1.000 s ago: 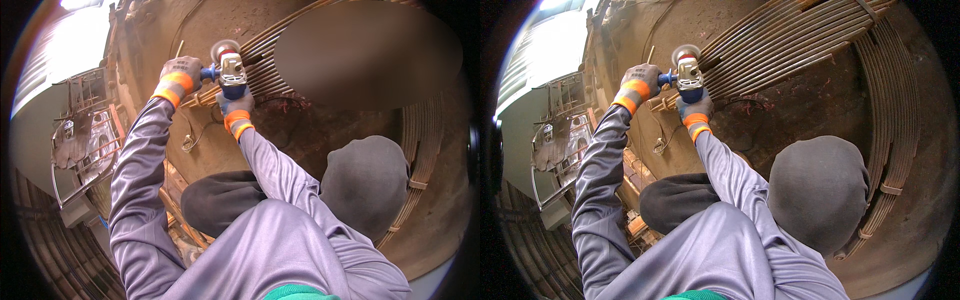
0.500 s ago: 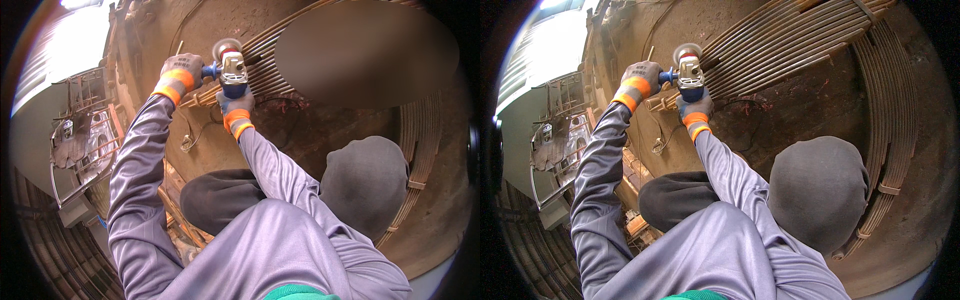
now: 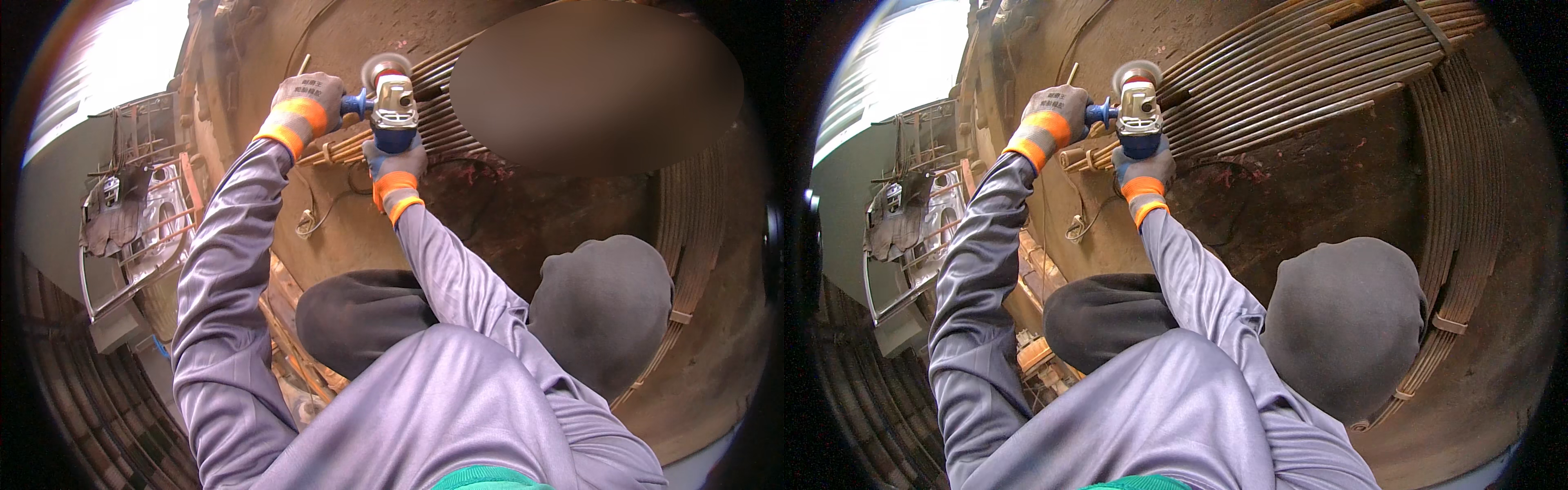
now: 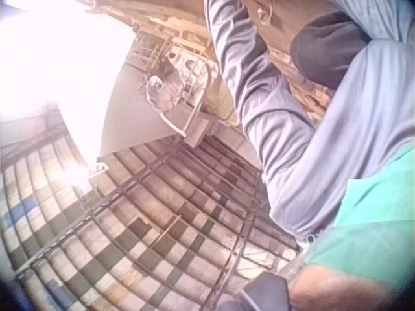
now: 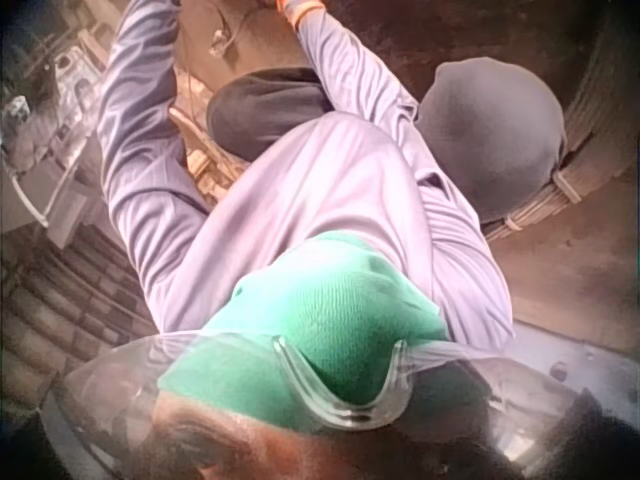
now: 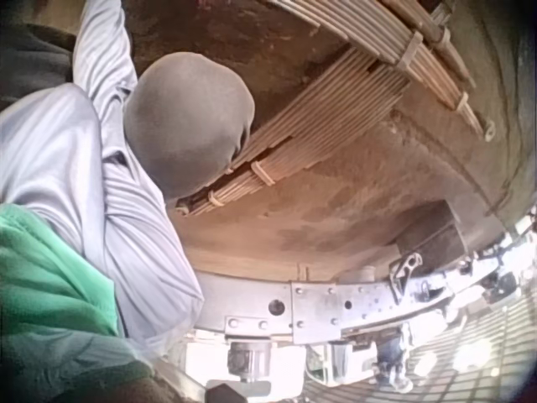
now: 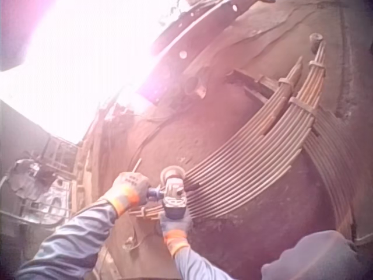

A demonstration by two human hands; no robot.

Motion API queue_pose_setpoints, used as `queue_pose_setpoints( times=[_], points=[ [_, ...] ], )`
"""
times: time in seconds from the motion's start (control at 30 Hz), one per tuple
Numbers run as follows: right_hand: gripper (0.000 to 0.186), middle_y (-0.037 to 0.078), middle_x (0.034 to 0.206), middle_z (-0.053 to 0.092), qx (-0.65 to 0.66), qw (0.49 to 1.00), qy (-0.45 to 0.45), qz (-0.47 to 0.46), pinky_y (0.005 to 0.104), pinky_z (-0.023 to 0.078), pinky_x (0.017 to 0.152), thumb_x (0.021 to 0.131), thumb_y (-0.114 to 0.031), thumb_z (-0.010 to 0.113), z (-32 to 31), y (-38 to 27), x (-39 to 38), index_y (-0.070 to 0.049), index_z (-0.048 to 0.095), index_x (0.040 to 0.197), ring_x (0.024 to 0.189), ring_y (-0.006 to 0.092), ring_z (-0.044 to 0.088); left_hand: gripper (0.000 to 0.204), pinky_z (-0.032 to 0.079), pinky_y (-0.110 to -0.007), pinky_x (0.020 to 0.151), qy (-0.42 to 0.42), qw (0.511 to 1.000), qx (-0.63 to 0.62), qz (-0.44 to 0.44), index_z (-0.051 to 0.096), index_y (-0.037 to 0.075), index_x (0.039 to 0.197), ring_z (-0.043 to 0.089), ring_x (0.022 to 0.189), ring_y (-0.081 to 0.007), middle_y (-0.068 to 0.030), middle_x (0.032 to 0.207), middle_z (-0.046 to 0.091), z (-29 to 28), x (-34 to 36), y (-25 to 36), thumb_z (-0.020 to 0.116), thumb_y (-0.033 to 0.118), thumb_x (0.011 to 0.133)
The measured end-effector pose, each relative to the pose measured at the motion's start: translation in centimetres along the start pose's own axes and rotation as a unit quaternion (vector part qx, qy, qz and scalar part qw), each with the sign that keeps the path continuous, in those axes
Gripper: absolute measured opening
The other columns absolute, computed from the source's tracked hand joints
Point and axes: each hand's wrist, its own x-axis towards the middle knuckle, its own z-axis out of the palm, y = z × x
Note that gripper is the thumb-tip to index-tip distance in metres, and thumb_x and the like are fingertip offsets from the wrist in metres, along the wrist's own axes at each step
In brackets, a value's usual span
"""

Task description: The person uses an angle grinder to cut and smooth a bundle of metal rods. They reposition the rods and the grinder multiple times to work on different sections, generating sparks throughout the process.

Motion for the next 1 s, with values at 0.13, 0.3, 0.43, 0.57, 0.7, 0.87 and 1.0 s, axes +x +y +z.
queue_pose_setpoints(
  times=[0.13, 0.3, 0.43, 0.57, 0.7, 0.87, 1.0],
  points=[
    [0.044, 0.002, 0.087, 0.072, 0.039, 0.999, -0.013, -0.001, 0.0295, 0.055, 0.077, 0.062, -0.013, 0.087, 0.0, -0.4, -0.5, -0.007, 0.069, 0.102, 0.078, 0.0105, 0.065, 0.026, 0.059, -0.045, 0.091, 0.0, 1.0, -0.001, 0.001, 0.08, 0.014, 0.111, 0.075, 0.103, -0.0333, -0.014, 0.111, 0.077, -0.1, -0.1, 0.0, 0.076, 0.026, 0.087],
    [0.048, 0.001, 0.091, 0.072, 0.014, 1.0, -0.01, -0.026, 0.0287, 0.055, 0.078, 0.063, -0.008, 0.086, -0.1, -0.9, -0.7, -0.006, 0.066, 0.106, 0.08, 0.0106, 0.065, 0.026, 0.059, -0.044, 0.092, -0.004, 1.0, 0.0, -0.006, 0.08, 0.014, 0.111, 0.075, 0.103, -0.033, -0.0137, 0.111, 0.077, -0.4, -0.2, 0.0, 0.076, 0.025, 0.087],
    [0.051, 0.001, 0.092, 0.071, 0.054, 0.998, -0.02, -0.021, 0.0286, 0.055, 0.077, 0.062, -0.007, 0.087, 0.1, -0.9, -0.7, -0.006, 0.066, 0.108, 0.08, 0.0106, 0.064, 0.027, 0.059, -0.044, 0.092, 0.003, 1.0, 0.005, 0.005, 0.08, 0.015, 0.112, 0.075, 0.104, -0.0326, -0.0136, 0.111, 0.077, -0.6, -0.2, -0.1, 0.076, 0.025, 0.087],
    [0.052, 0.0, 0.092, 0.07, 0.072, 0.995, -0.023, -0.073, 0.0288, 0.055, 0.077, 0.062, -0.008, 0.088, 0.3, -1.1, -1.0, -0.006, 0.066, 0.108, 0.079, 0.0105, 0.064, 0.028, 0.059, -0.044, 0.092, 0.004, 1.0, 0.009, -0.002, 0.08, 0.015, 0.112, 0.075, 0.104, -0.0324, -0.0129, 0.112, 0.077, -1.0, -0.7, -0.2, 0.077, 0.025, 0.086],
    [0.05, 0.0, 0.092, 0.071, 0.055, 0.997, -0.016, -0.052, 0.0292, 0.055, 0.077, 0.062, -0.008, 0.088, 0.0, -1.5, -1.0, -0.007, 0.067, 0.107, 0.08, 0.0106, 0.064, 0.028, 0.059, -0.044, 0.092, -0.001, 1.0, 0.009, -0.004, 0.079, 0.016, 0.112, 0.074, 0.106, -0.032, -0.0119, 0.113, 0.077, -1.4, -0.8, 0.2, 0.077, 0.026, 0.086],
    [0.047, 0.0, 0.089, 0.07, 0.035, 0.999, -0.002, -0.039, 0.0297, 0.055, 0.076, 0.062, -0.009, 0.088, 0.1, -2.5, -1.6, -0.007, 0.067, 0.104, 0.08, 0.0103, 0.064, 0.028, 0.059, -0.044, 0.092, -0.002, 1.0, 0.014, 0.0, 0.079, 0.016, 0.113, 0.074, 0.107, -0.0318, -0.0117, 0.114, 0.077, -1.7, -1.1, 0.1, 0.076, 0.026, 0.087],
    [0.043, -0.001, 0.088, 0.068, 0.029, 0.998, 0.0, -0.055, 0.0293, 0.055, 0.074, 0.065, -0.008, 0.086, 0.1, -2.3, -1.3, -0.007, 0.066, 0.103, 0.078, 0.0101, 0.062, 0.027, 0.059, -0.044, 0.092, -0.001, 1.0, 0.02, 0.003, 0.079, 0.016, 0.112, 0.074, 0.107, -0.0318, -0.0119, 0.114, 0.077, -2.1, -1.1, 0.3, 0.074, 0.025, 0.088]
  ],
)
